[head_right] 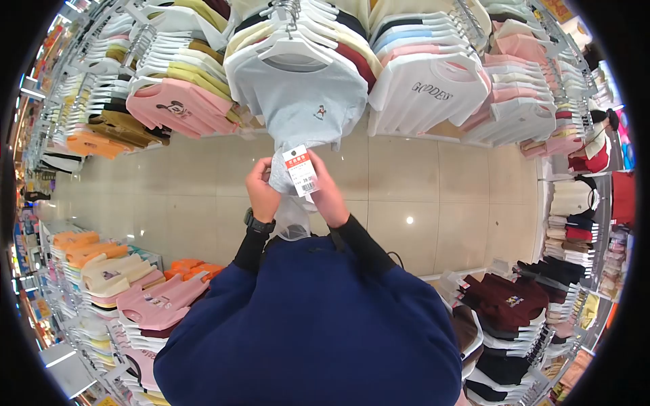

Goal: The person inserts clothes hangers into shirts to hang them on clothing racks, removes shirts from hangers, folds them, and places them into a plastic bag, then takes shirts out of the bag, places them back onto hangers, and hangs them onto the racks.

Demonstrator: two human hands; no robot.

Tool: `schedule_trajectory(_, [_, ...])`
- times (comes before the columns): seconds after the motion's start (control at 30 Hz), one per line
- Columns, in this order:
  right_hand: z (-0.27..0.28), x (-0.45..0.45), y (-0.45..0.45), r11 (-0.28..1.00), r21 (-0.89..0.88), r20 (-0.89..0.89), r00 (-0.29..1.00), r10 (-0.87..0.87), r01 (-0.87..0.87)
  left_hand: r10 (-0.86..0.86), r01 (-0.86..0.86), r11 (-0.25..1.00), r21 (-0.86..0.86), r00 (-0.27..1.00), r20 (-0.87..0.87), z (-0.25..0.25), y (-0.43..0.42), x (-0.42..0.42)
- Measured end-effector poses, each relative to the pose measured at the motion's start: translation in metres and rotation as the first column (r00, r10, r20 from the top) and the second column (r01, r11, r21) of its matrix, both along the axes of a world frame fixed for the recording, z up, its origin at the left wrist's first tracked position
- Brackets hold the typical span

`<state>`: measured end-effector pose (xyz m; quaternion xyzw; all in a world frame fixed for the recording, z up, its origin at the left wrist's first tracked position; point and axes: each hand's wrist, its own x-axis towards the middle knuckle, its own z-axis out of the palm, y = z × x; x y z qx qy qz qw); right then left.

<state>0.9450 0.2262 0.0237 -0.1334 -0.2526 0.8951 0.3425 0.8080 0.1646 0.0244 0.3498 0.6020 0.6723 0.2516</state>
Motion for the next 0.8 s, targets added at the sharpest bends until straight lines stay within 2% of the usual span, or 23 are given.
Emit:
schedule_trajectory(0.03, [0.001,-0.002,-0.008,0.972,0.234,0.120,0.992,-0.047,0.018,0.003,-0.003,1.000,-0.013,1.000,0.028,0.001,0.002,-0.001])
schedule_trajectory(0.1, [0.004,-0.008,-0.025,0.763,0.646,0.303,0.927,-0.220,-0.030,0.006,-0.002,0.999,-0.046,0.996,0.086,0.004,0.003,-0.001])
schedule_trajectory(0.13, [-0.002,-0.013,-0.025,0.757,0.652,0.302,0.904,-0.303,0.036,-0.017,0.019,0.996,-0.087,1.000,0.023,0.006,0.001,-0.001])
schedule_trajectory(0.2, [0.001,-0.009,-0.017,0.719,0.695,0.417,0.818,-0.396,-0.006,-0.077,0.059,0.984,-0.167,0.992,-0.103,0.011,-0.002,-0.003])
schedule_trajectory(0.23, [0.003,-0.009,-0.013,0.701,0.712,0.467,0.767,-0.440,-0.032,-0.078,0.056,0.985,-0.161,0.987,-0.138,0.010,-0.003,-0.002])
schedule_trajectory(0.27, [-0.001,-0.011,-0.011,0.700,0.714,0.441,0.760,-0.477,0.025,-0.080,0.052,0.986,-0.155,0.982,-0.173,0.008,-0.003,0.000])
schedule_trajectory(0.37, [0.000,-0.012,-0.007,0.670,0.741,0.452,0.709,-0.542,0.040,-0.084,0.051,0.990,-0.128,0.958,-0.273,0.004,-0.008,-0.004])
schedule_trajectory(0.47, [-0.007,-0.015,-0.009,0.809,0.465,0.315,0.787,-0.530,0.358,-0.055,0.020,0.994,-0.108,0.939,-0.340,0.008,-0.014,-0.018])
schedule_trajectory(0.53, [-0.007,-0.011,-0.005,0.829,0.446,0.353,0.785,-0.509,0.336,-0.029,-0.003,0.995,-0.095,0.942,-0.333,0.020,-0.018,-0.027])
schedule_trajectory(0.6, [0.009,-0.015,-0.003,0.836,0.420,0.379,0.768,-0.516,0.354,-0.122,0.116,0.988,-0.099,0.991,-0.049,0.030,-0.020,-0.031])
schedule_trajectory(0.63, [0.009,-0.013,0.000,0.820,0.474,0.389,0.759,-0.523,0.322,-0.163,0.171,0.981,-0.088,0.982,0.096,0.032,-0.022,-0.034])
schedule_trajectory(0.7, [0.008,-0.009,0.010,0.780,0.574,0.403,0.743,-0.534,0.249,-0.299,0.320,0.943,-0.094,0.936,0.187,0.032,-0.022,-0.054])
schedule_trajectory(0.77, [0.010,0.001,0.026,0.778,0.626,0.467,0.775,-0.425,0.049,-0.384,0.434,0.897,-0.080,0.857,0.343,0.039,-0.020,-0.072])
schedule_trajectory(0.8, [0.011,0.005,0.035,0.764,0.643,0.500,0.783,-0.371,-0.048,-0.399,0.460,0.881,-0.110,0.848,0.349,0.043,-0.021,-0.082])
